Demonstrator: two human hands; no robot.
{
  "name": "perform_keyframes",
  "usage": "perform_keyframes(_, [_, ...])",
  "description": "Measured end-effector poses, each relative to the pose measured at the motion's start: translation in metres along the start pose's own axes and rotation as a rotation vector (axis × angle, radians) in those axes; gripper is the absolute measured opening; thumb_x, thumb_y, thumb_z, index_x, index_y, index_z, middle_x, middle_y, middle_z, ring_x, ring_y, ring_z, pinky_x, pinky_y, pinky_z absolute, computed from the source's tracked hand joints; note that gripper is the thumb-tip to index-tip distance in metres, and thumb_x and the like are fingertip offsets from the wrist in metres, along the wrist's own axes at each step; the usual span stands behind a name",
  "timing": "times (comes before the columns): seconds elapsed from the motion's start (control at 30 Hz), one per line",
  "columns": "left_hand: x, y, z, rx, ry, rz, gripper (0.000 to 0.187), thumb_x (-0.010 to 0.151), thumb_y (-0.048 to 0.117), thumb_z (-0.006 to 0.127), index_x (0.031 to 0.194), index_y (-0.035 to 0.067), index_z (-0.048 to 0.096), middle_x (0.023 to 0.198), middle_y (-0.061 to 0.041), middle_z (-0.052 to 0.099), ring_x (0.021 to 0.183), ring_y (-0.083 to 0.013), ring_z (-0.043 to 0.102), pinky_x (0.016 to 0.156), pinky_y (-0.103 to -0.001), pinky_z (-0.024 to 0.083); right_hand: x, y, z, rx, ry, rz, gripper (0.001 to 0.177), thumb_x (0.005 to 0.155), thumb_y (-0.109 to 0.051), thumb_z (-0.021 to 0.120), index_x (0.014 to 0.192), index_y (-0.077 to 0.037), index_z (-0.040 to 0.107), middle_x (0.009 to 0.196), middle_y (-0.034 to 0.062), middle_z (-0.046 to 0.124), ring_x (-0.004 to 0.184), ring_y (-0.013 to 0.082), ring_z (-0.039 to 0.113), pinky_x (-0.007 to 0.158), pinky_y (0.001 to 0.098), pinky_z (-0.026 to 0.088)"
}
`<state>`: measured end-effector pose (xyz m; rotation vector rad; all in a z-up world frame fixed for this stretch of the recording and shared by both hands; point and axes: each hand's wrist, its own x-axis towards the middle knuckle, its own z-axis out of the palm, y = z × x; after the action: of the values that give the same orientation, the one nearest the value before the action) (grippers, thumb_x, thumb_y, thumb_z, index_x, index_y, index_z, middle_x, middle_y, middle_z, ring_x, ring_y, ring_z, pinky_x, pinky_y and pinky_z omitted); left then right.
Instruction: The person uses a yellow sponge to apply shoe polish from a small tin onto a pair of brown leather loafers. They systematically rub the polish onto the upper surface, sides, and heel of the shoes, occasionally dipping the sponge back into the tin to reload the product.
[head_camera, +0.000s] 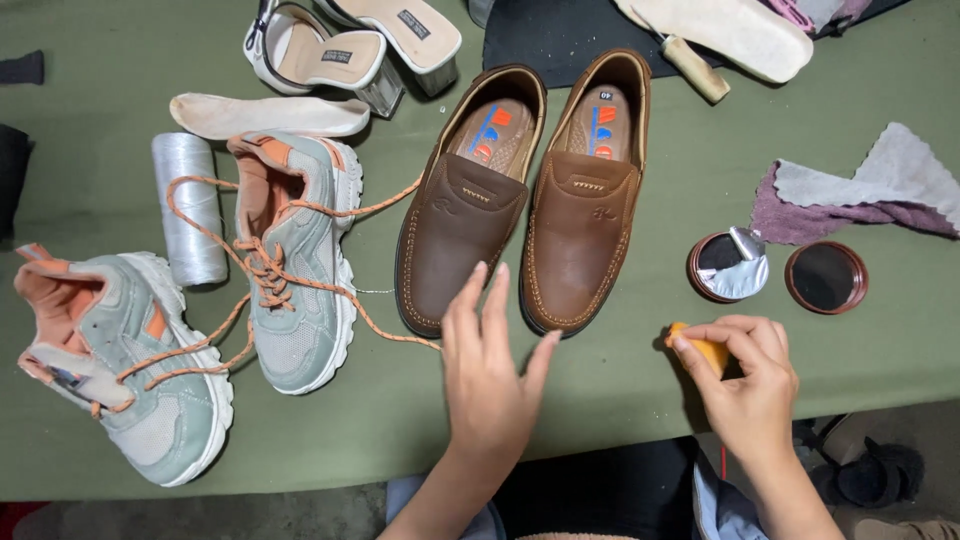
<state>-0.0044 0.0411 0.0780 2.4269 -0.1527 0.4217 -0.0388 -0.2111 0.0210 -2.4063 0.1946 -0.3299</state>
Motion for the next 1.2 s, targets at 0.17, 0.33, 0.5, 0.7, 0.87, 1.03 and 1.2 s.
perform_keyframes(0.17, [0.036,-0.020,-0.010,0.216,0.081,-0.054,0.076,0.093,0.035,0.077,0.152,0.005,0.040,0.153,-0.021,0.042,0.140,-0.0400,0.045,0.112,-0.055,0.043,0.009,-0.008,0.004,0.045,-0.028,-0.038,0.012,0.089,-0.021,0.081,0.099,-0.015,0.079,0.102,0.0019,0.064,0.102,0.0189,0.057,0.095,0.0311,0.045])
perform_keyframes(0.33, [0.053,-0.053,0.017,0.483,-0.075,-0.136,0.118,0.075,0.051,0.090,0.161,0.006,0.022,0.163,-0.027,0.027,0.149,-0.0420,0.035,0.118,-0.052,0.034,0.024,-0.020,0.008,0.345,-0.161,0.156,0.012,0.084,-0.015,0.082,0.094,-0.010,0.079,0.101,0.0046,0.063,0.098,0.0122,0.061,0.094,0.0256,0.046])
perform_keyframes(0.5, [0.055,-0.061,0.025,0.674,-0.039,-0.208,0.138,0.063,0.066,0.092,0.164,0.009,0.018,0.153,-0.029,0.040,0.139,-0.0387,0.049,0.114,-0.044,0.042,0.029,-0.021,0.015,0.487,-0.241,0.131,0.010,0.084,-0.009,0.079,0.093,-0.005,0.078,0.096,0.0068,0.065,0.098,0.0144,0.060,0.090,0.0253,0.047])
perform_keyframes(0.7, [0.059,-0.069,0.014,0.449,0.049,-0.195,0.128,0.066,0.052,0.097,0.161,0.006,0.023,0.140,-0.019,0.055,0.120,-0.0359,0.063,0.095,-0.045,0.052,0.026,-0.027,0.017,0.535,-0.255,0.135,0.010,0.084,-0.007,0.079,0.094,-0.004,0.077,0.095,0.0076,0.063,0.099,0.0147,0.058,0.088,0.0244,0.047])
perform_keyframes(0.87, [0.090,-0.061,-0.037,0.120,-0.126,-0.495,0.122,0.067,0.056,0.085,0.161,0.013,0.020,0.142,-0.016,0.062,0.119,-0.0417,0.062,0.087,-0.051,0.051,0.022,-0.021,0.014,0.593,-0.253,0.161,0.012,0.085,-0.001,0.077,0.098,-0.001,0.076,0.099,0.0097,0.061,0.101,0.0160,0.058,0.087,0.0253,0.049])
perform_keyframes(1.03, [0.101,-0.051,-0.068,-0.763,-0.185,-0.836,0.094,0.071,0.031,0.078,0.155,0.009,0.042,0.124,-0.009,0.075,0.106,-0.0132,0.073,0.092,-0.025,0.057,0.018,-0.026,0.009,0.572,-0.232,0.198,0.008,0.089,-0.003,0.075,0.097,-0.002,0.075,0.100,0.0094,0.062,0.102,0.0157,0.058,0.091,0.0254,0.048])
perform_keyframes(1.2, [0.097,-0.053,-0.082,-1.159,-0.271,-0.578,0.045,0.092,0.026,0.066,0.130,0.003,0.065,0.131,-0.006,0.069,0.121,-0.0169,0.063,0.105,-0.033,0.051,0.015,-0.028,0.007,0.572,-0.243,0.220,0.008,0.089,-0.004,0.075,0.097,-0.002,0.075,0.101,0.0092,0.060,0.101,0.0151,0.057,0.090,0.0254,0.045])
